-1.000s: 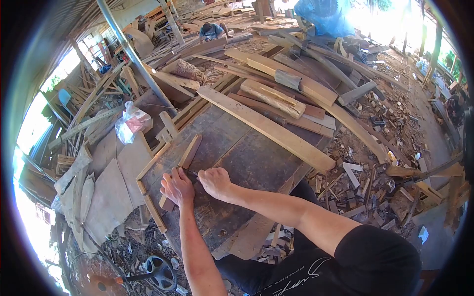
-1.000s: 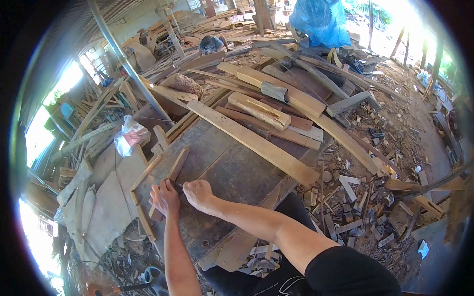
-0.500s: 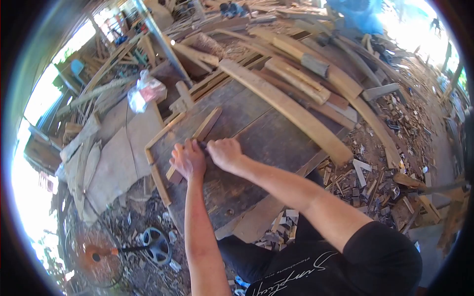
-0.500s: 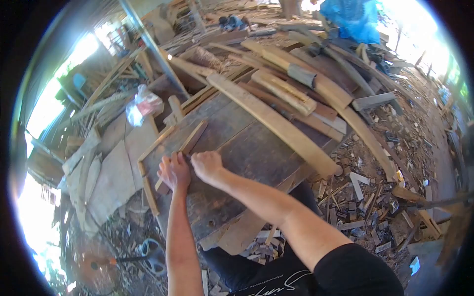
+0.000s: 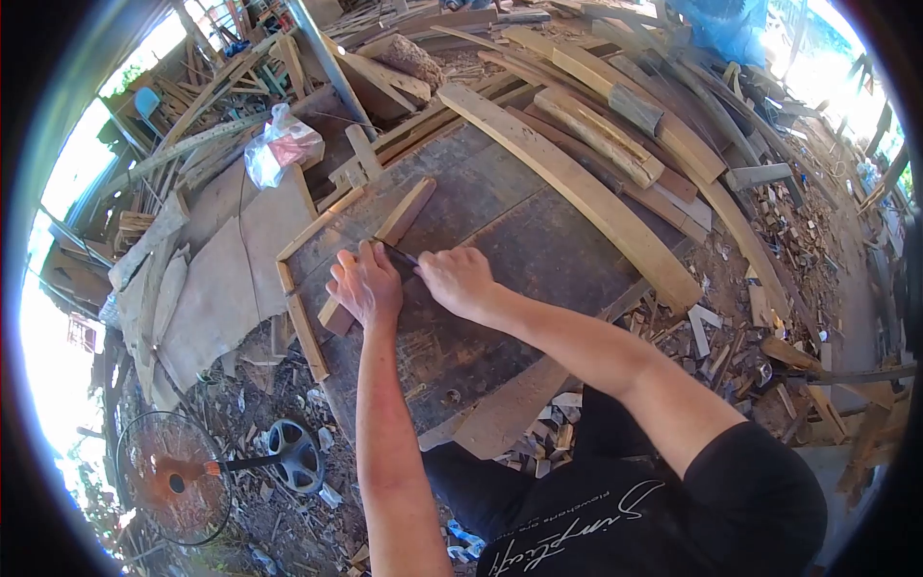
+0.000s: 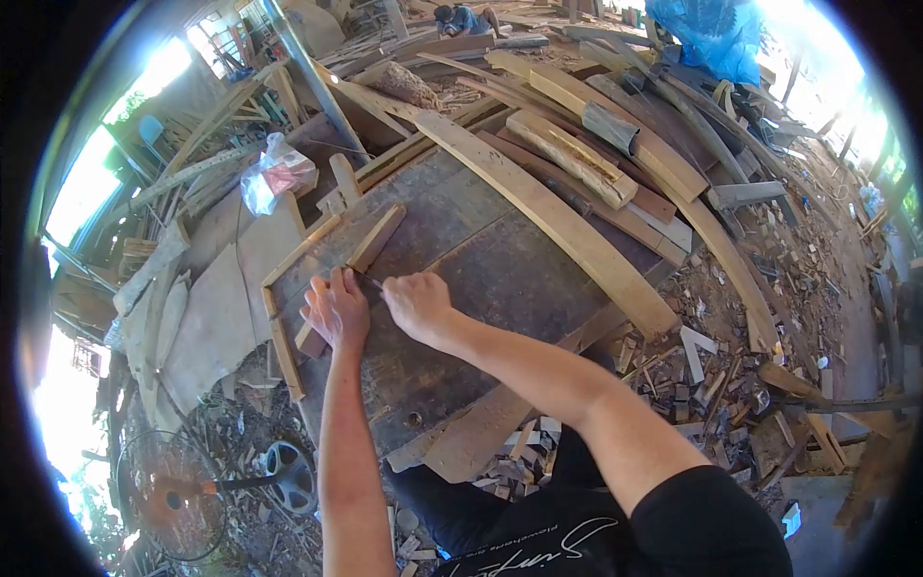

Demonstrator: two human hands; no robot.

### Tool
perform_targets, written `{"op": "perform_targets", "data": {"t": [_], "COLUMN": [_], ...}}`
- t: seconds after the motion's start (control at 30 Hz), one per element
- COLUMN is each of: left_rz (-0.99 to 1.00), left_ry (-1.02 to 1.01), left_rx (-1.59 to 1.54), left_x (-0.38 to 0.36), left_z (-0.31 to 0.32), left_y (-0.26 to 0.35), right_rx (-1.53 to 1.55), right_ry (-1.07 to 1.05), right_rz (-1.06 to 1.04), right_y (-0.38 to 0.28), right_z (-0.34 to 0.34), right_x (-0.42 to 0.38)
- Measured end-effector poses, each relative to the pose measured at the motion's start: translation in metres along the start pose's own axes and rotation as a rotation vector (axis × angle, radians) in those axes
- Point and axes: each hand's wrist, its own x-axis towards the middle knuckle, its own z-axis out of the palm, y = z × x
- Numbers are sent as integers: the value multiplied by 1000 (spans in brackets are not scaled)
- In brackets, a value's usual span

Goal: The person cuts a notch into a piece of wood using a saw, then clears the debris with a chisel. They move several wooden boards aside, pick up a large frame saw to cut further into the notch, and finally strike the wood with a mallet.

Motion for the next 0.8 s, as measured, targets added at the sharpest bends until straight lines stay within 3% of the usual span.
{"op": "perform_targets", "data": {"t": [0.13,0.3,0.43,0.53,0.8], "left_rz": [42,-10,37,75,55], "left_ry": [81,25,29,100,63], "left_rx": [-20,11,-51,-43,-33], "left_x": [0,1,-1,-1,-1], "left_z": [2,3,1,1,4], "left_y": [-1,-2,-3,-2,-3], "right_rx": [7,-22,3,20,-30], "right_ry": [-132,76,32,-113,96], "right_rz": [77,68,40,86,49], "right_y": [1,-14,0,-2,-8], "right_z": [-23,24,-5,-29,14], "right_x": [-27,17,-20,-43,2]}}
